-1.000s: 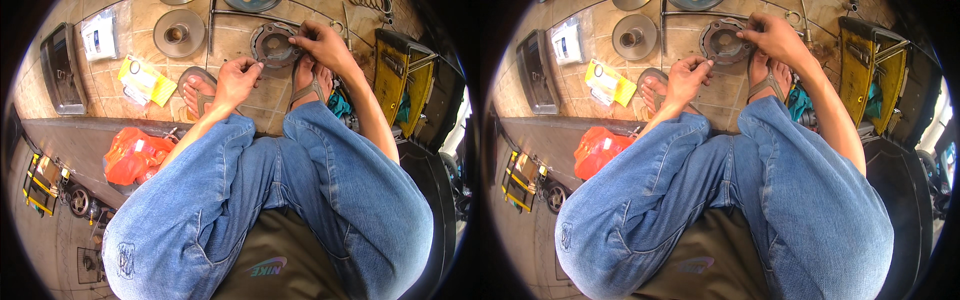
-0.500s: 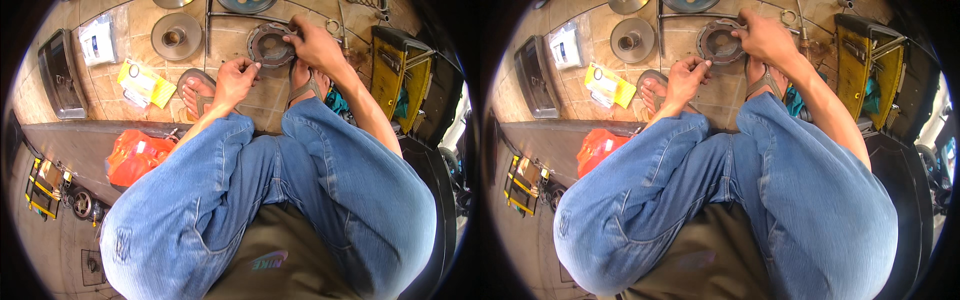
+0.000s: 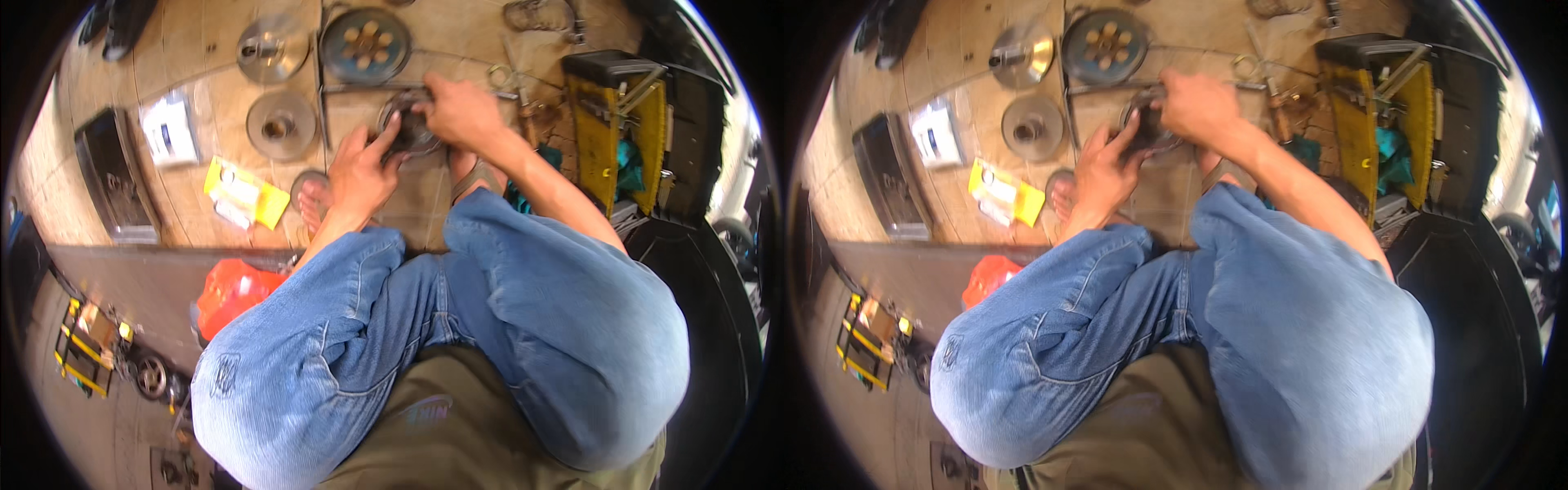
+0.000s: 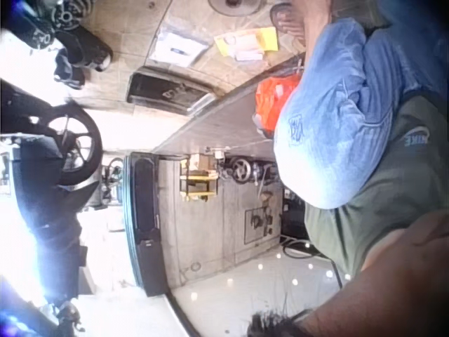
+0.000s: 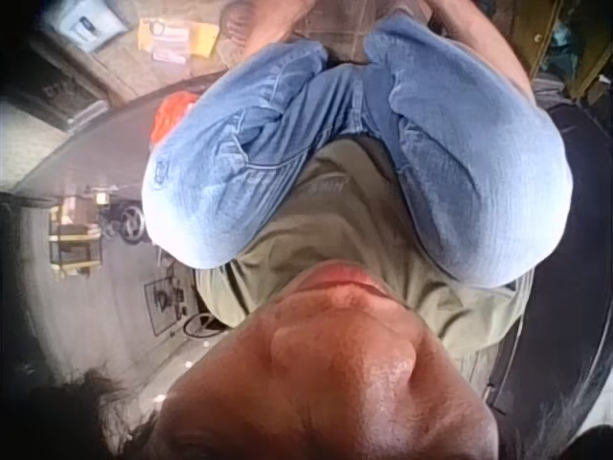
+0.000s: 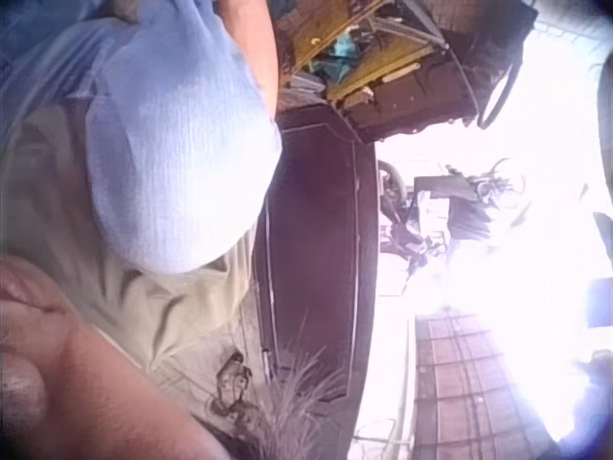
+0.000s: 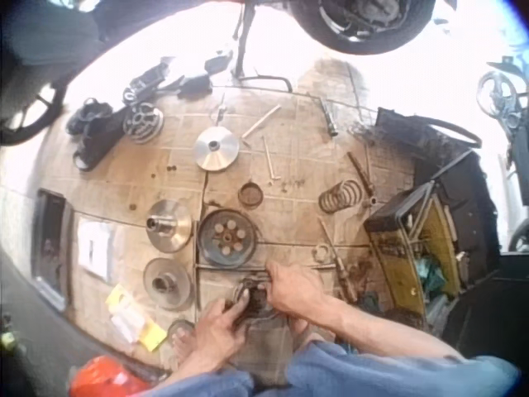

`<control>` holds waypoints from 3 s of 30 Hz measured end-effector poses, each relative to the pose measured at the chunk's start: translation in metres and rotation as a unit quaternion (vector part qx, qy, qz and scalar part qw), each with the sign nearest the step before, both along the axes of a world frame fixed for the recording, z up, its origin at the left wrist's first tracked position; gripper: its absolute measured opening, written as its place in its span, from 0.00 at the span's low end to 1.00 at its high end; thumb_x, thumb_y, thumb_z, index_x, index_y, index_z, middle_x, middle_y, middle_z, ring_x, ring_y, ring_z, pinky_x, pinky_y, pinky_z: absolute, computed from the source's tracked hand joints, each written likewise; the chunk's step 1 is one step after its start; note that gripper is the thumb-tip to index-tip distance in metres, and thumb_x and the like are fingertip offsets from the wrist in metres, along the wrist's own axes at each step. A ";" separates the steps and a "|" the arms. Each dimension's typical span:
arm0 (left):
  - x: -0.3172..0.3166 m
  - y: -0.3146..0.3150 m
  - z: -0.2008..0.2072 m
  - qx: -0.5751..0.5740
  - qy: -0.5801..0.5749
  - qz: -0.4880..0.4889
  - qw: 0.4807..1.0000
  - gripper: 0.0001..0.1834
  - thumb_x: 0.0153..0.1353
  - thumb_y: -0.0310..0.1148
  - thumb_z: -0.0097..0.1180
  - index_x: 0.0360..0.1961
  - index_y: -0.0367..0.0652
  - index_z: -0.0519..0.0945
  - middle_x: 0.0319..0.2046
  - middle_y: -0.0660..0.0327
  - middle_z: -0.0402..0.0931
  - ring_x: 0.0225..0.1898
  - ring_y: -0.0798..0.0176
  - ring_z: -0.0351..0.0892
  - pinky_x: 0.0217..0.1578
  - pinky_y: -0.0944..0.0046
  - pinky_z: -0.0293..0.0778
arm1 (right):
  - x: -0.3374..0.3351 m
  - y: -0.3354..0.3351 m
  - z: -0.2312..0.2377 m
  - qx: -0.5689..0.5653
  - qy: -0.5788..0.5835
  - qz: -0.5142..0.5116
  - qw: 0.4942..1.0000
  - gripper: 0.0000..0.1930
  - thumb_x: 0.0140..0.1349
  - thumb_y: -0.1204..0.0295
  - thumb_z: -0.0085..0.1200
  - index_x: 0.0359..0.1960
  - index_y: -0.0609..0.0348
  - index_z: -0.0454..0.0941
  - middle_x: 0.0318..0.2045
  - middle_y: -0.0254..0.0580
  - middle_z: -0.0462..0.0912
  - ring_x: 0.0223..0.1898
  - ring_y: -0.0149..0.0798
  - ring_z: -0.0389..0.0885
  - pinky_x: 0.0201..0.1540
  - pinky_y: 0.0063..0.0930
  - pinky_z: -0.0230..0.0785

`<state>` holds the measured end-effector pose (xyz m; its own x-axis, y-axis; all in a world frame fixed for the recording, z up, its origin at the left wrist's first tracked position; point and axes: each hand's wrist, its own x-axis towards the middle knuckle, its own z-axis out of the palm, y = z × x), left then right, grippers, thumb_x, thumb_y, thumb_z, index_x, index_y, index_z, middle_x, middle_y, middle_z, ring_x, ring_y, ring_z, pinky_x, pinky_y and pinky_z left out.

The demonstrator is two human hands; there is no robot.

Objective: The person repairs a motorcycle clutch by removing components with pliers, taking new parts out of a plastic bag, and assembling the clutch housing by hand.

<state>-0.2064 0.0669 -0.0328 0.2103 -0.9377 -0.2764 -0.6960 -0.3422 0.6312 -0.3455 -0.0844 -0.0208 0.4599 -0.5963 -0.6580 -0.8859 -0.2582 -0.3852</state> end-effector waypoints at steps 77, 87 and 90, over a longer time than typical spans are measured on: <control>0.028 0.015 0.049 0.079 0.447 0.220 0.863 0.12 0.74 0.28 0.55 0.51 0.33 0.70 0.46 0.41 0.83 0.39 0.50 0.89 0.43 0.57 0.85 | -0.261 -0.041 0.107 -0.357 -0.107 -0.359 0.856 0.08 0.67 0.73 0.59 0.42 0.64 0.83 0.32 0.52 0.87 0.32 0.46 0.87 0.37 0.35 0.76; 0.031 0.007 0.041 0.051 0.415 0.202 0.885 0.13 0.73 0.30 0.57 0.49 0.31 0.73 0.45 0.43 0.83 0.35 0.55 0.87 0.41 0.61 0.82 | -0.340 -0.037 0.075 -0.130 0.137 -0.201 0.961 0.20 0.53 0.74 0.63 0.51 0.59 0.83 0.54 0.63 0.82 0.56 0.62 0.80 0.56 0.47 0.76; 0.034 0.010 0.043 0.052 0.382 0.206 0.899 0.13 0.73 0.32 0.58 0.49 0.31 0.74 0.45 0.42 0.84 0.36 0.55 0.88 0.40 0.61 0.83 | -0.366 -0.015 0.102 -0.039 0.270 -0.227 0.935 0.12 0.47 0.75 0.56 0.32 0.65 0.86 0.32 0.62 0.86 0.40 0.66 0.85 0.45 0.51 0.80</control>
<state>-0.1719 0.0768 0.0100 0.2460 -0.7837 -0.5704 0.1269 -0.5573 0.8205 -0.7113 -0.0995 0.0816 -0.2386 -0.7049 -0.6679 -0.9710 0.1831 0.1536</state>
